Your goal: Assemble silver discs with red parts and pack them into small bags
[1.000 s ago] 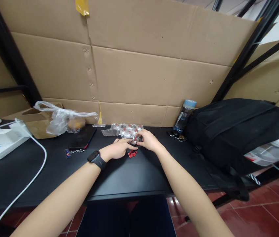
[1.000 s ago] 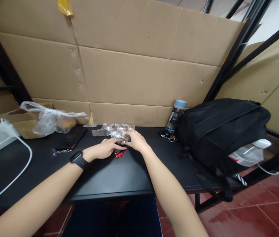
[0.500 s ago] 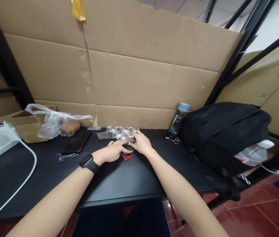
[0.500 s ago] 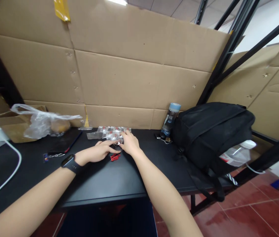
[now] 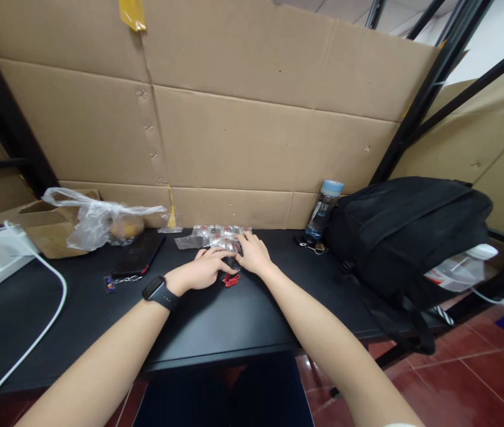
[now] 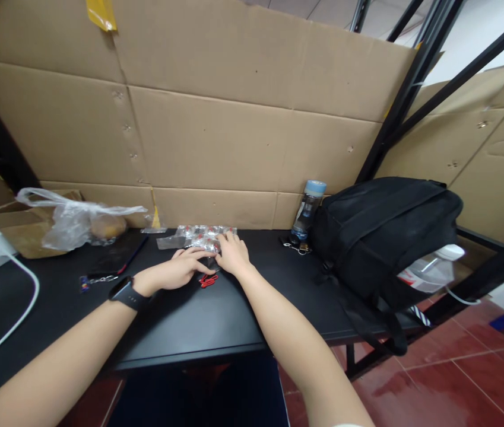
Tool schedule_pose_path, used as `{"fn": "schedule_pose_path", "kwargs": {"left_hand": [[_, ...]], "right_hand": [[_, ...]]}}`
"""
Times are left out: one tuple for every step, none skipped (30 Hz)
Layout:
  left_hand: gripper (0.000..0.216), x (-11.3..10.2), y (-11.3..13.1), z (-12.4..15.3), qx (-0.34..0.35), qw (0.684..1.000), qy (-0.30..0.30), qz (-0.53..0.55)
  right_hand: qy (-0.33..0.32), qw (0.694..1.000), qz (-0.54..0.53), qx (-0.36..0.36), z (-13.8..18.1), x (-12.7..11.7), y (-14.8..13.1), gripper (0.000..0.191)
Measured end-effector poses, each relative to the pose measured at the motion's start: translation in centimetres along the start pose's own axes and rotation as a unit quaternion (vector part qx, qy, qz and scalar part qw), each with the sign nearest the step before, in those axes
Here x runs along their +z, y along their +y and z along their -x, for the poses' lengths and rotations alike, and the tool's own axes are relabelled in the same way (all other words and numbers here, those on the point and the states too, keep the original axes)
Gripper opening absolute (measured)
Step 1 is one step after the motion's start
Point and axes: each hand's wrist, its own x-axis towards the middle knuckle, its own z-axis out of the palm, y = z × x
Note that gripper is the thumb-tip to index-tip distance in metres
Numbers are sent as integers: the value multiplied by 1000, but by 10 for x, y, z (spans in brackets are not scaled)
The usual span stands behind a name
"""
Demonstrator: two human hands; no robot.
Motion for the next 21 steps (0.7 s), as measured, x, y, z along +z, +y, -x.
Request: {"fn": "schedule_pose_path", "kwargs": {"left_hand": [[70,-1,0,0,-1,1000,12,-3],[67,-1,0,-1,0,1000,27,-6],[63,-2,-1,-2,2,999,45,-7],[61,-2,-3,-2,4,998,65,-7],[59,-2,-4,-3,4,996,85,-6],[59,-1,-6,-4,0,994,106,-5],[60,0,-8,-5,-7,992,128,-6],[61,1,-10,-6,-17,988,152,-10],[61,3,-12,-7,-26,984,174,-18],[58,6,-13,-9,-32,980,193,-28],[53,8,-15,-10,-35,977,209,-38],[46,10,-16,-12,-32,974,220,-46],[38,12,-17,-14,-27,972,226,-51],[30,13,-18,-15,-20,972,229,-53],[24,14,-19,-16,-15,971,233,-53],[18,14,-19,-17,-11,970,237,-52],[14,14,-19,-17,-10,969,242,-50],[11,14,-19,-17,-9,968,246,-48],[9,13,-19,-17,-9,967,250,-45],[8,13,-19,-17,-8,967,251,-41],[7,12,-19,-17,-7,967,251,-37]], "right_hand": [[3,1000,-4,-1,0,1,1,49],[6,1000,-14,-5,-1,1,2,48],[8,999,-32,-16,-1,0,4,47],[8,998,-59,-35,-2,-1,7,47],[7,994,-95,-59,-2,-3,11,46],[6,987,-134,-84,-3,-5,15,44],[7,980,-170,-106,-3,-8,20,40],[10,972,-200,-120,-3,-11,25,35],[15,968,-218,-125,-3,-13,30,30],[20,966,-226,-125,-3,-16,35,29],[20,966,-227,-124,-3,-17,38,30],[14,966,-225,-126,-3,-19,41,33],[2,967,-221,-130,-3,-19,42,35],[-14,966,-219,-136,-3,-18,43,35],[-32,965,-217,-142,-4,-17,43,34],[-47,964,-217,-149,-4,-16,42,30],[-59,962,-216,-154,-5,-14,42,25],[-67,961,-215,-159,-5,-13,42,20],[-71,960,-215,-163,-6,-12,42,16],[-73,959,-216,-166,-6,-11,42,13],[-74,958,-220,-168,-6,-10,43,11]]}}
